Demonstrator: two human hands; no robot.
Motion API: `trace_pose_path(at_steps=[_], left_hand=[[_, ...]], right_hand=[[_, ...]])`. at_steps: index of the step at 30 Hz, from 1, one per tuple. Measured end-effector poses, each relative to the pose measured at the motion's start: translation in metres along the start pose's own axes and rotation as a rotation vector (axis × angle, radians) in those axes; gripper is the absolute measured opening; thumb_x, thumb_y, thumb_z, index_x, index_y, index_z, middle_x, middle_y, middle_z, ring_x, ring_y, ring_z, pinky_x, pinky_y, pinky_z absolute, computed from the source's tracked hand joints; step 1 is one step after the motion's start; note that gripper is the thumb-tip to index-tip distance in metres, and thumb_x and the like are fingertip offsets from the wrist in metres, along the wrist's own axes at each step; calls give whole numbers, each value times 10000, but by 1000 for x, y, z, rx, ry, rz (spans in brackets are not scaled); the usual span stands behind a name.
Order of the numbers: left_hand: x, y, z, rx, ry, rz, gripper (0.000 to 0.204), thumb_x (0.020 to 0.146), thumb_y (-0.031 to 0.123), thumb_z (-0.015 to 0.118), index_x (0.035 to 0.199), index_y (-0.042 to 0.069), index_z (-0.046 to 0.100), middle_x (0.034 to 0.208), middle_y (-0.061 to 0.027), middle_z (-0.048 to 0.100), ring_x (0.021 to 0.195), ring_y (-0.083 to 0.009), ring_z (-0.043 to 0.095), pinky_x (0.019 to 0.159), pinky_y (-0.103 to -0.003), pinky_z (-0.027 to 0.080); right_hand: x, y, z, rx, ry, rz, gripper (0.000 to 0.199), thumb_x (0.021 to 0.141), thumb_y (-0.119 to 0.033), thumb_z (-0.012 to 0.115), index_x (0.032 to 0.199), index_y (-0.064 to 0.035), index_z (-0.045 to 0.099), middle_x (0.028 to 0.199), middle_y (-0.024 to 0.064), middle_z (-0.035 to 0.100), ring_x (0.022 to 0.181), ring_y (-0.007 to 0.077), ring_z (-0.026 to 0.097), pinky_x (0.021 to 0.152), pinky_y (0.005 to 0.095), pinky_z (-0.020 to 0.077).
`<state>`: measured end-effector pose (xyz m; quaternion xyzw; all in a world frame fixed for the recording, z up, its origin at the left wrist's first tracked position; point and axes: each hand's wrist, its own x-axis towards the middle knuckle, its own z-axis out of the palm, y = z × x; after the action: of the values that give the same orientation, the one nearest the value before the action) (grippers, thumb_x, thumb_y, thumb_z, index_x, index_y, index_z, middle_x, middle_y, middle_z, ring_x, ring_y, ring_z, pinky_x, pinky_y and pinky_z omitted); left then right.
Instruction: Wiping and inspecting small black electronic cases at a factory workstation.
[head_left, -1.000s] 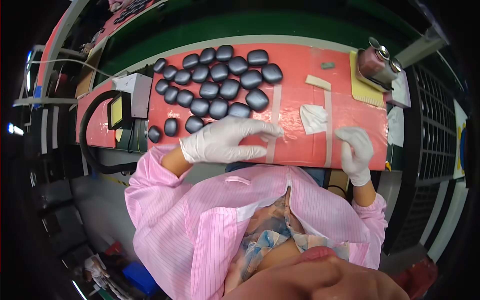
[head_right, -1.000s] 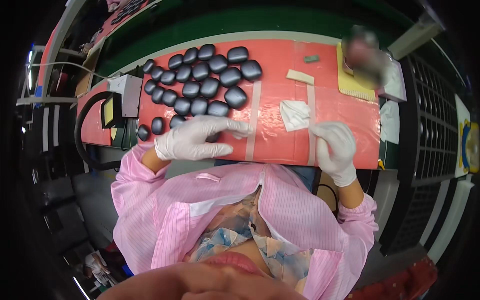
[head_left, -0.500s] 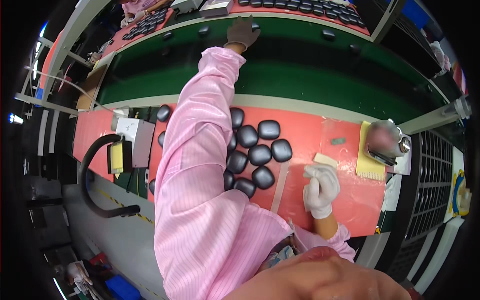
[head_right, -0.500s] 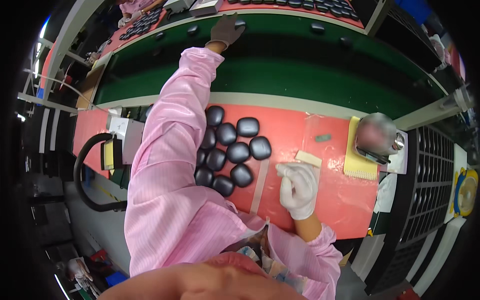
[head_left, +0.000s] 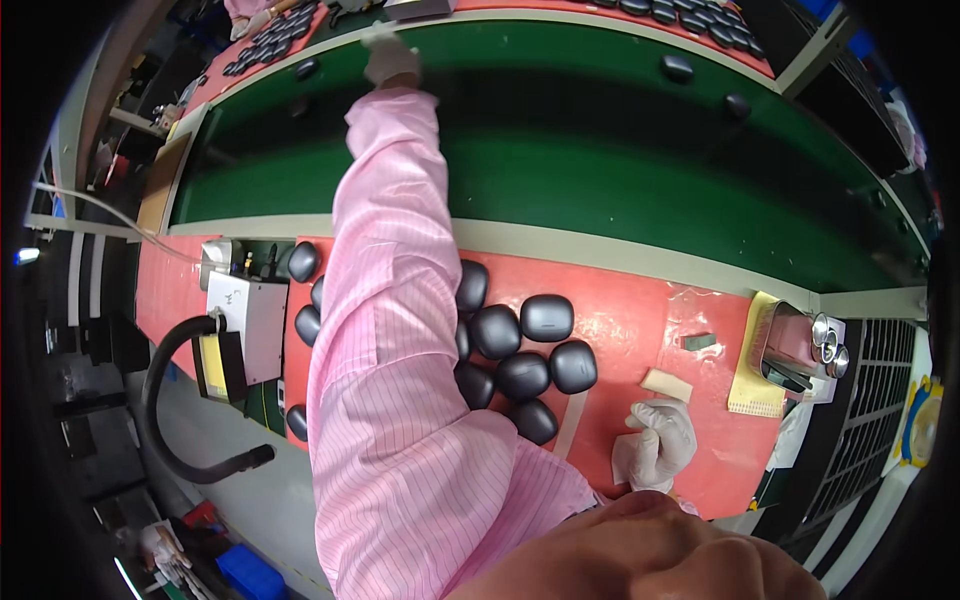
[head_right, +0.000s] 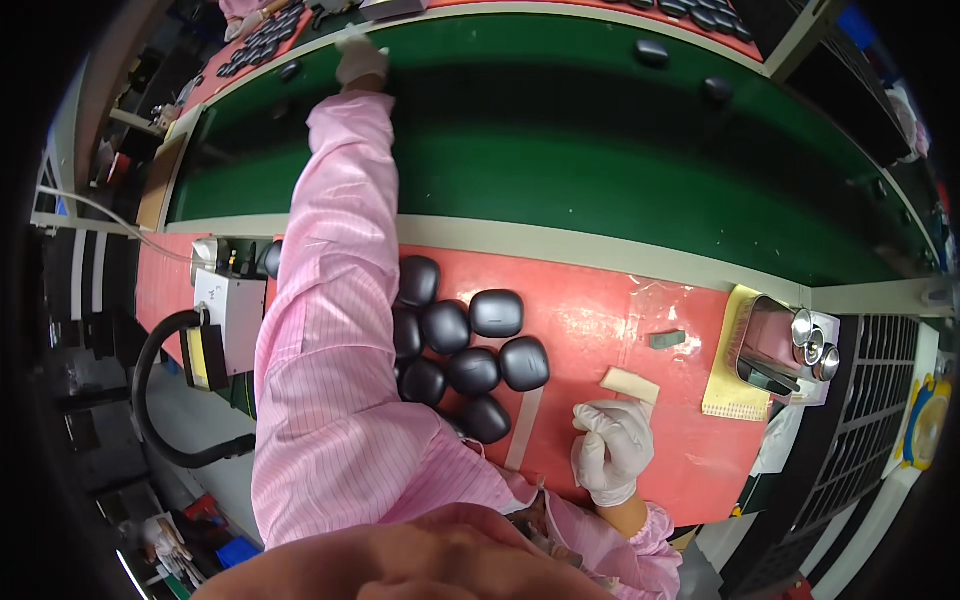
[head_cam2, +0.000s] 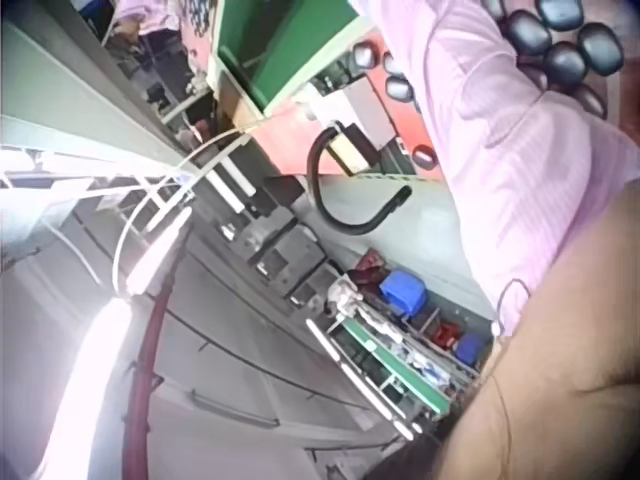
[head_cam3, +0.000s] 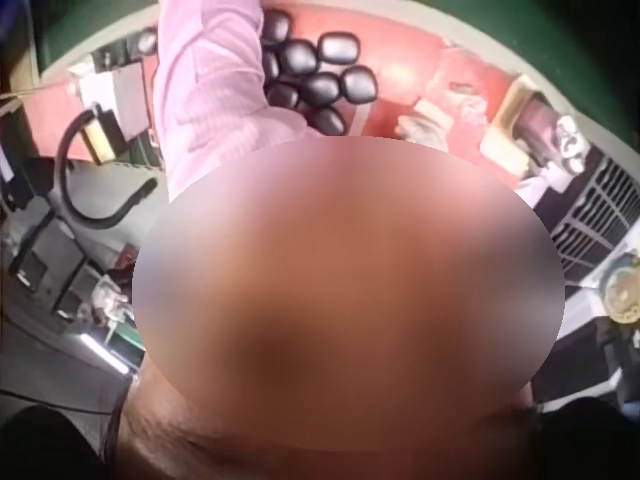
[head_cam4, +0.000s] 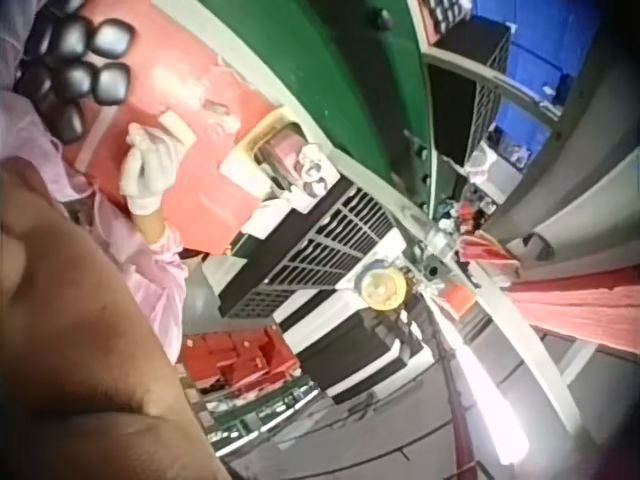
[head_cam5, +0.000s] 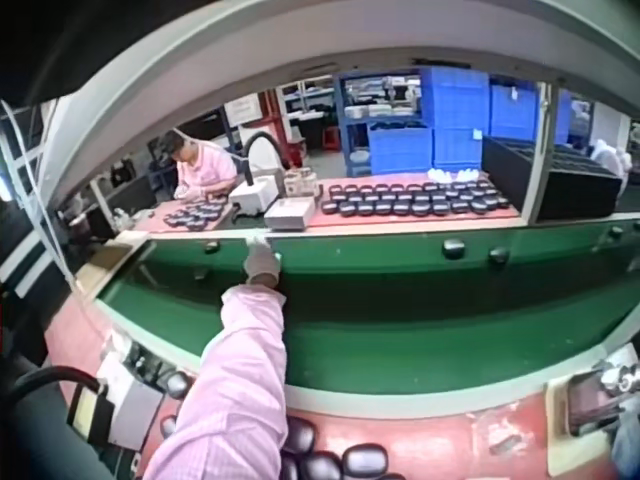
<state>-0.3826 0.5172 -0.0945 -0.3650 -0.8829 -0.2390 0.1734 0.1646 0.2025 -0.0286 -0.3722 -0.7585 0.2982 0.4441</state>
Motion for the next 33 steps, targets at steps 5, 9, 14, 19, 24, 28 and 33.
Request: trace_pose_path(at_steps=[5, 9, 14, 19, 24, 28, 33], left_hand=[[50, -57, -27, 174, -372, 164, 480, 767, 337, 718, 1189, 157, 578, 1161, -145, 631, 1076, -336, 612, 881, -433, 511], [24, 1, -41, 180, -676, 227, 469, 740, 315, 728, 1131, 79, 620, 1103, -144, 663, 1064, -307, 618, 884, -386, 498], [16, 23, -71, 272, -976, 106, 459, 731, 338, 721, 1052, 18, 648, 1031, -170, 672, 998, -287, 631, 842, -370, 488], [-51, 157, -74, -125, -732, 691, 617, 692, 485, 709, 1152, 77, 654, 1054, -159, 676, 997, -311, 637, 888, -381, 488], [-109, 283, -53, -180, -856, 875, 812, 643, 554, 736, 1307, 122, 555, 1248, -143, 596, 1168, -314, 554, 986, -401, 440], [-113, 290, -11, -262, -883, 706, 859, 591, 554, 773, 1313, 145, 553, 1306, -114, 560, 1198, -301, 528, 1005, -436, 423], [-159, 294, -111, -418, -865, 1152, 578, 711, 389, 755, 1180, 71, 639, 1170, -174, 627, 1089, -303, 576, 975, -370, 405]], right_hand=[[2, 1, 2, 84, -35, 3, 129, 852, -94, 562, 890, -16, 657, 704, 95, 643, 664, 240, 615, 624, 325, 476], [3, -3, -7, 80, -27, 119, 136, 852, -77, 564, 913, -9, 665, 713, 94, 640, 666, 244, 611, 632, 335, 479], [5, -11, -9, 165, -65, 132, 151, 838, -36, 556, 934, -3, 667, 720, 91, 635, 683, 237, 612, 639, 338, 479], [-2, -14, -12, 273, -37, 160, 219, 917, -171, 545, 923, 26, 640, 711, 104, 632, 673, 222, 599, 642, 328, 477], [-8, -9, -16, 418, -35, 289, 183, 889, -93, 529, 949, 24, 657, 724, 102, 636, 695, 214, 606, 662, 319, 484], [-9, -8, -20, 554, -63, 399, 184, 889, -56, 523, 973, 14, 672, 760, 112, 638, 700, 194, 605, 664, 299, 480], [-3, -6, -32, 568, 127, 487, 336, 936, -248, 498, 927, 57, 640, 769, 124, 631, 721, 190, 596, 712, 312, 480]])
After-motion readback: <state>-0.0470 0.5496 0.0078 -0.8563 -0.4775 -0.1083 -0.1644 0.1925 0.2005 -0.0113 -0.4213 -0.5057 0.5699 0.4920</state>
